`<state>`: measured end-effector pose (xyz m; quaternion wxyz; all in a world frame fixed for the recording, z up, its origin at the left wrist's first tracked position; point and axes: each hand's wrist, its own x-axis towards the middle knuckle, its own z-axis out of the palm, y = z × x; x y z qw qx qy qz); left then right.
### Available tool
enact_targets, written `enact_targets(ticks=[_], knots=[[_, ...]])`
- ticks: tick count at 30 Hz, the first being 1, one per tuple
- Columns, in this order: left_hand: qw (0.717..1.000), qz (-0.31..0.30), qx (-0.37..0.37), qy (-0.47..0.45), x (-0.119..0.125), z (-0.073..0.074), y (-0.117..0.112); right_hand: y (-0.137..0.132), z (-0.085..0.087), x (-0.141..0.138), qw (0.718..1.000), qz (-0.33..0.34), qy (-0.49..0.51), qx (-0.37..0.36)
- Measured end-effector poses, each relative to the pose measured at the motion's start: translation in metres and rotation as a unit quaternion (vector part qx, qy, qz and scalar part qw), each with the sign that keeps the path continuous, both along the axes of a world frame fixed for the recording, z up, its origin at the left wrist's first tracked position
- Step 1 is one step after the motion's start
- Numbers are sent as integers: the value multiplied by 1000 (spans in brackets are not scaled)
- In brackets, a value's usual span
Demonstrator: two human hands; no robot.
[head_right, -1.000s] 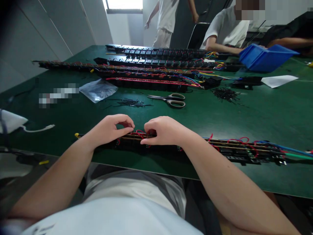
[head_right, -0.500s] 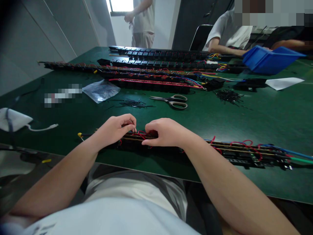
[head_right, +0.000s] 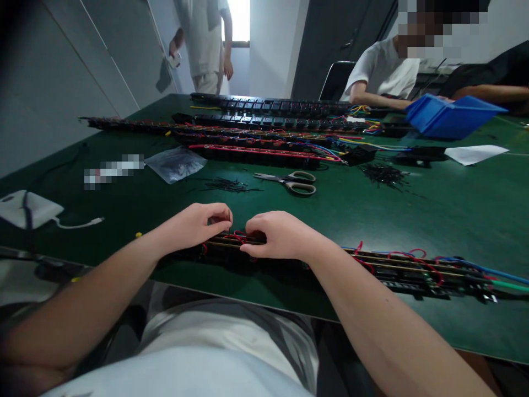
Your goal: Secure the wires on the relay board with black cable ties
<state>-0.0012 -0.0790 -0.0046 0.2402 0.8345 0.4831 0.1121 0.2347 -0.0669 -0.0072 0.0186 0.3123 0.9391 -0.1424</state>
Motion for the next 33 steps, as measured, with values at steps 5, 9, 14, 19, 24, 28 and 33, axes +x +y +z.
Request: enact_targets(ticks=[5, 9, 14, 19, 24, 28, 33], knots=[[994, -3, 28, 102, -15, 23, 66, -1, 1, -1, 1000, -3, -8, 6], [984, 27, 58, 169, -27, 11, 113, -2, 3, 0, 1000, -8, -6, 21], [975, 14, 67, 212, -36, -10, 126, -1, 3, 1, 1000, -9, 3, 28], [972, 1, 72, 223, -38, -15, 126, 1, -1, 3, 1000, -12, 21, 19], [978, -3, 78, 195, -36, -12, 123, 2, -1, 4, 999, -21, 34, 11], [986, -16, 80, 145, -32, -5, 114, 3, -2, 3, 996, -66, 59, 14], [994, -42, 69, 78, -22, 8, 99, 9, -9, 3, 977, -168, 128, 41]])
